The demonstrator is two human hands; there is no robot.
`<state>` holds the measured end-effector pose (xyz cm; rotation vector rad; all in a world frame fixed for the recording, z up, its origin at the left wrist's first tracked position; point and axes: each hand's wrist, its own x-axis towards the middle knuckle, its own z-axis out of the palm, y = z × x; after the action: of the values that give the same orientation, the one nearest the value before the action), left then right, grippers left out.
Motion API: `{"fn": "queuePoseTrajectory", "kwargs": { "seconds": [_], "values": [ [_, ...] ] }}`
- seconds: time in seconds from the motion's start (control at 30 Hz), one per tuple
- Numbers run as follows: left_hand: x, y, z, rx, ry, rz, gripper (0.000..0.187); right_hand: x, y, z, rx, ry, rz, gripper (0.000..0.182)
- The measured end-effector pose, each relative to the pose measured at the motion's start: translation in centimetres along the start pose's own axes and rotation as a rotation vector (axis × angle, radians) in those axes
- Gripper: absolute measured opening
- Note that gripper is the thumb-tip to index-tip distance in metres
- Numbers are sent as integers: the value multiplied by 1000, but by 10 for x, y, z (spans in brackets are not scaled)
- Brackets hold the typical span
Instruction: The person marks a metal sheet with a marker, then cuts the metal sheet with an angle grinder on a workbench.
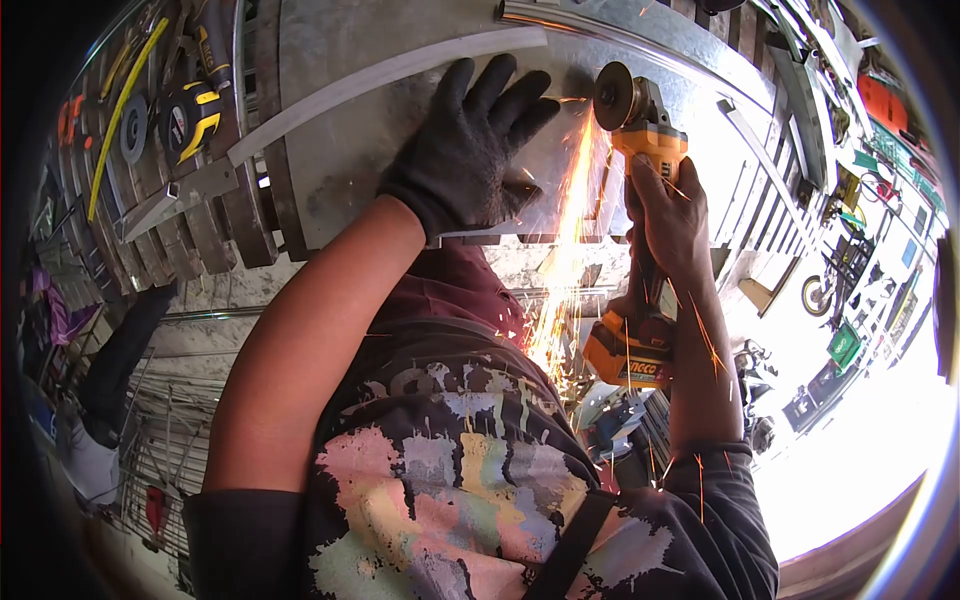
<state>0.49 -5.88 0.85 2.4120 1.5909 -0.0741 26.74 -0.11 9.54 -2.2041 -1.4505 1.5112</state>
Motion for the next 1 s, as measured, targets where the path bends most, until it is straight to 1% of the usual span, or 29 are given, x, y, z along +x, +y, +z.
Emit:
{"fn": "queuePoseTrajectory", "kwargs": {
  "seconds": [0.07, 0.17, 0.27, 0.37, 0.47, 0.57, 0.6, 0.63, 0.7, 0.77, 0.83, 0.87, 0.97, 1.0],
  "values": [
    [0, -1, -1, -20, 4, 3, 94, 4, 5, -1, 19, 6, -119, 46],
    [-2, -3, 4, -57, 23, 12, 93, -3, -14, 4, -20, 41, 29, 46],
    [-2, -3, 6, -50, 26, 11, 93, 5, 9, 5, 158, -11, -98, 46],
    [-1, 0, 1, 11, -7, 2, 94, -5, -2, 4, -22, 16, -48, 39],
    [-1, 0, 4, 22, -15, -3, 94, -2, 7, 6, -75, 51, -61, 40],
    [-2, 0, 6, 3, 2, -1, 94, -7, 5, 7, -46, 51, -83, 43],
    [-1, -1, 2, -7, -1, 0, 94, 0, 21, 3, -118, 33, -237, 42],
    [-1, -1, 0, -17, -5, 0, 95, 14, 52, -6, -190, 15, -392, 40],
    [-1, -1, 1, -22, 15, 12, 94, 17, 60, -7, -173, 3, -400, 38],
    [-2, -2, 4, -41, 46, 13, 94, 1, 27, 2, 5, 17, -108, 36],
    [-4, -2, 8, -74, 87, 4, 94, -8, 15, 3, 72, -9, -48, 34],
    [-4, -2, 9, -68, 72, 2, 93, -10, 12, 2, 106, -21, -18, 33],
    [-4, 0, 1, -39, 33, 2, 93, -10, 24, 2, 168, -52, -38, 32],
    [-2, -1, -3, -23, 23, 6, 93, -10, 27, 3, 121, -14, -60, 33]
  ]
}}
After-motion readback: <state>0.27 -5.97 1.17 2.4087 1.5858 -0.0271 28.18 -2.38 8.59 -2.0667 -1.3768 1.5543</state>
